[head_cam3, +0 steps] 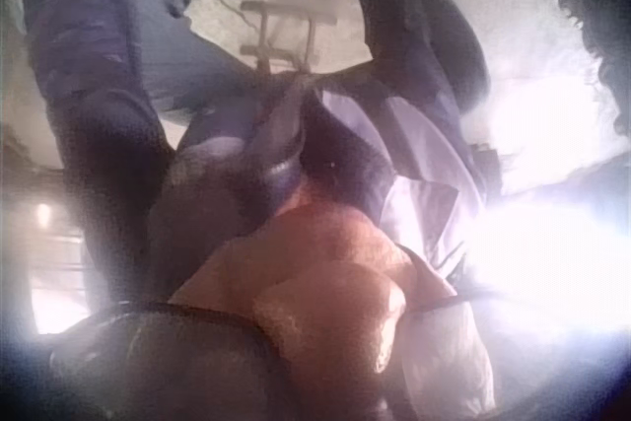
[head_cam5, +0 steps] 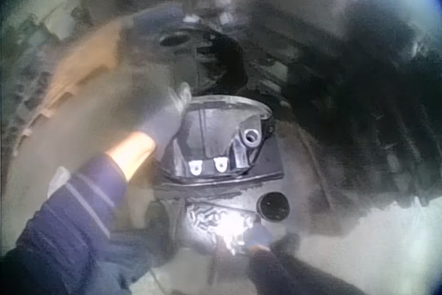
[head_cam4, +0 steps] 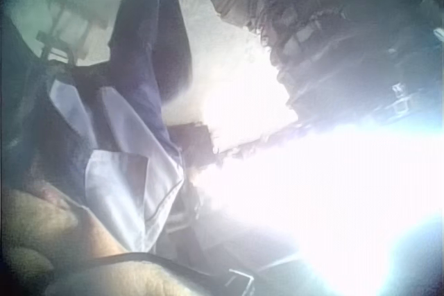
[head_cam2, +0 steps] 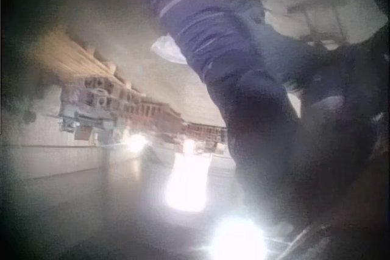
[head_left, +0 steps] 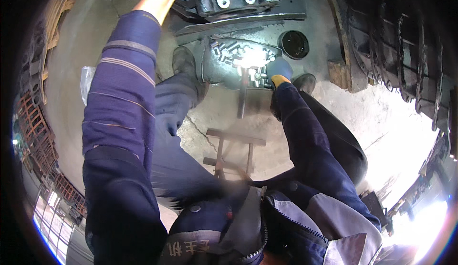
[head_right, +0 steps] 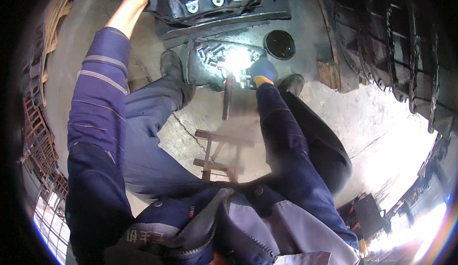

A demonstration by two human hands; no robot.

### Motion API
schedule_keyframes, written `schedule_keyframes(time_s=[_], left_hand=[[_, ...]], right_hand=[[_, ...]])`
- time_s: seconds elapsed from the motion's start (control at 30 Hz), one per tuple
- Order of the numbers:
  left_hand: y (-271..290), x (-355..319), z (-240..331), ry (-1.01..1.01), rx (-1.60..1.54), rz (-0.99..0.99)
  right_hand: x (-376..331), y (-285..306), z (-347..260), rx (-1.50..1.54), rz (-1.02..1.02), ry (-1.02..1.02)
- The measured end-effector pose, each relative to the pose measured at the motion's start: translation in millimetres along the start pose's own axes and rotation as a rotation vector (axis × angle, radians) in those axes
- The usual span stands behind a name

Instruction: The person sits on a low stool and uses a hammer to drive cylindrical metal pins into holes on a large metal housing. They repeatedly pick up pins, align them, and strike them until flush, then move the housing aside.

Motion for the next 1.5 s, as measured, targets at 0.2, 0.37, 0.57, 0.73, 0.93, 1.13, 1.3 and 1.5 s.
schedule_keyframes(time_s=[0.2, 0.37, 0.57, 0.73, 0.93, 1.13, 1.3, 1.5], left_hand=[[-8, 8, -7, 0.062, -0.090, -0.236], [15, 7, -8, 0.006, -0.167, -0.365], [84, -11, 10, -0.101, -0.359, -0.134], [124, -77, 42, -0.733, -0.732, -0.007], [133, -125, 41, -0.277, -1.518, -0.581], [135, -128, 54, 0.028, -1.882, -0.659], [126, -129, 63, 0.382, -2.062, -0.831], [131, -130, 60, 0.283, -2.083, -0.827]], right_hand=[[9, 3, 6, 0.091, 0.087, 0.000], [-20, 67, -30, 0.005, -0.014, 0.251], [-114, 226, -109, 0.876, 0.027, 0.701], [-204, 290, -146, 0.641, 0.145, 0.859], [-231, 283, -159, 0.465, 0.366, 0.902], [-226, 294, -157, 0.628, 0.491, 0.991], [-230, 298, -158, 0.429, 0.538, 0.970], [-227, 299, -159, 0.474, 0.539, 1.004]])
Point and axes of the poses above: each hand's wrist, its own x-axis towards the middle knuckle, its own y-axis out of the back of the hand, z = x × y, the point moved 2 cm from there along x, towards the middle knuckle, and after that the axes turned 12 degrees about x, right-handed, at the moved point
